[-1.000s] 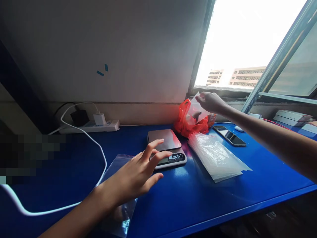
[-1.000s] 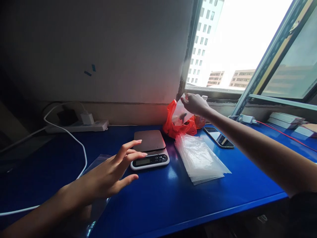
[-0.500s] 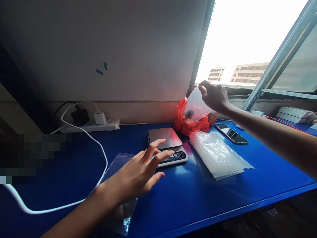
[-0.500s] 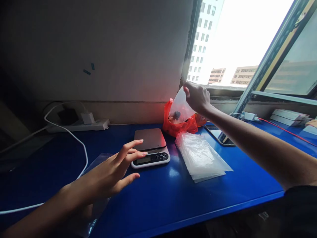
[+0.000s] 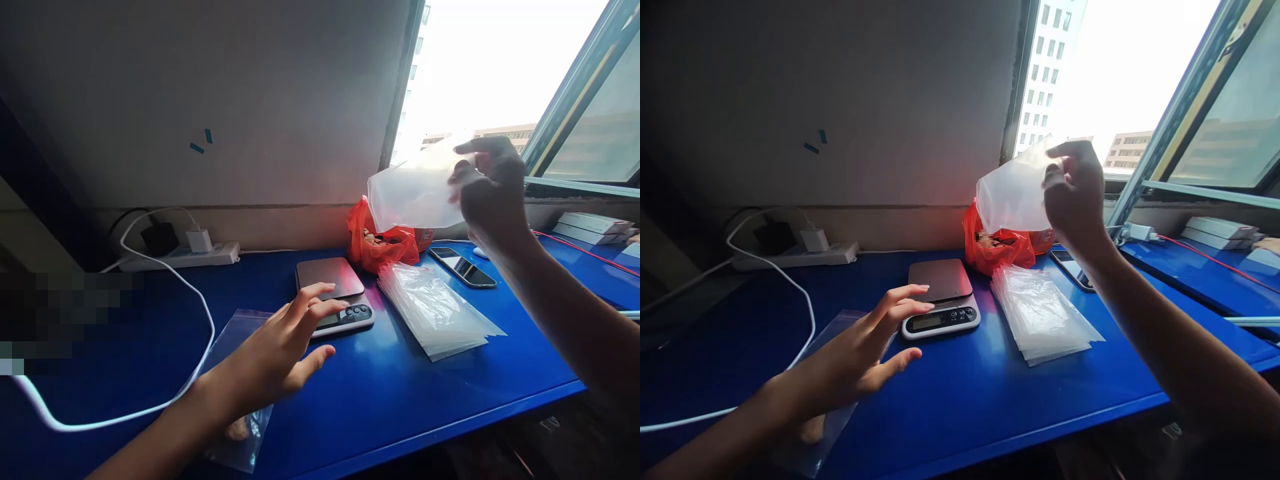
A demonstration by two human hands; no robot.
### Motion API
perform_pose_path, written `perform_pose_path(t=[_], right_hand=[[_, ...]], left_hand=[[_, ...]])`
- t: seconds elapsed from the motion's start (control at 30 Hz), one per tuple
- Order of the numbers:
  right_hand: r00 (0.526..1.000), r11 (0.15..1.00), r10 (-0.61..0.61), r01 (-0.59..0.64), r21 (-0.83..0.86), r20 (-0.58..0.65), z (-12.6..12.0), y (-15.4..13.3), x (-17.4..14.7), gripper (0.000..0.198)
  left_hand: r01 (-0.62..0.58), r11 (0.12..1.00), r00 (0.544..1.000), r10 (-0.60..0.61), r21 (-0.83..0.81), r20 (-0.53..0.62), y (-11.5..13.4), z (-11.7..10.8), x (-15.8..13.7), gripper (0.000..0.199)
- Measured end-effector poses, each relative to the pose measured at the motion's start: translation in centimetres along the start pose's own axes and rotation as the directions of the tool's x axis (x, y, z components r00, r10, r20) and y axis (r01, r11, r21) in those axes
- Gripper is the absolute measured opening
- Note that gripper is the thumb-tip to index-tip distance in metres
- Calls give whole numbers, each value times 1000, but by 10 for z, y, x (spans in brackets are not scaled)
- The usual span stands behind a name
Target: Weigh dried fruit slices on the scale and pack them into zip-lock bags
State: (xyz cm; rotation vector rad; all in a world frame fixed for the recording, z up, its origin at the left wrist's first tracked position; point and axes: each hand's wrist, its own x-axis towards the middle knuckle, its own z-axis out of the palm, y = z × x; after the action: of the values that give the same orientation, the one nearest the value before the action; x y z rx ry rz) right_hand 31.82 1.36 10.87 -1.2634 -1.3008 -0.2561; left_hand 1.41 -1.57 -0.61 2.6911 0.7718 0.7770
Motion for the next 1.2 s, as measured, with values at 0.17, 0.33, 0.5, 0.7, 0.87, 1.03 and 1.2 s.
perform_pose_path(t=[0.17, 0.33, 0.5, 0.7, 0.87, 1.03, 1.2], right_hand=[[979, 977, -135, 106, 187, 151, -21, -49, -86, 12], [815, 857, -123, -201, 475, 567, 6, -50, -118, 9], [679, 733, -31, -484, 478, 734, 33, -37, -140, 19], [691, 786, -125, -368, 496, 712, 34, -47, -165, 22], [763, 851, -90, -275, 448, 640, 40, -46, -164, 25], [766, 873, -87, -249, 420, 637, 39, -38, -156, 19], [815, 742, 129, -458, 490, 565, 34, -31, -142, 18]], left_hand=[[21, 963, 926, -120, -270, -358, 8, -17, 3, 55], [276, 961, 847, -235, 16, -477, 4, -50, 7, 48], [324, 921, 842, -178, 214, -509, 1, -50, 10, 41], [-126, 975, 908, 188, 184, -374, 24, -26, 19, 23], [-26, 979, 898, 111, 202, -425, 32, -38, 37, 12], [195, 980, 863, -188, -35, -470, 15, -47, 41, 13], [326, 848, 819, -475, -418, -323, -12, -41, 19, 55]])
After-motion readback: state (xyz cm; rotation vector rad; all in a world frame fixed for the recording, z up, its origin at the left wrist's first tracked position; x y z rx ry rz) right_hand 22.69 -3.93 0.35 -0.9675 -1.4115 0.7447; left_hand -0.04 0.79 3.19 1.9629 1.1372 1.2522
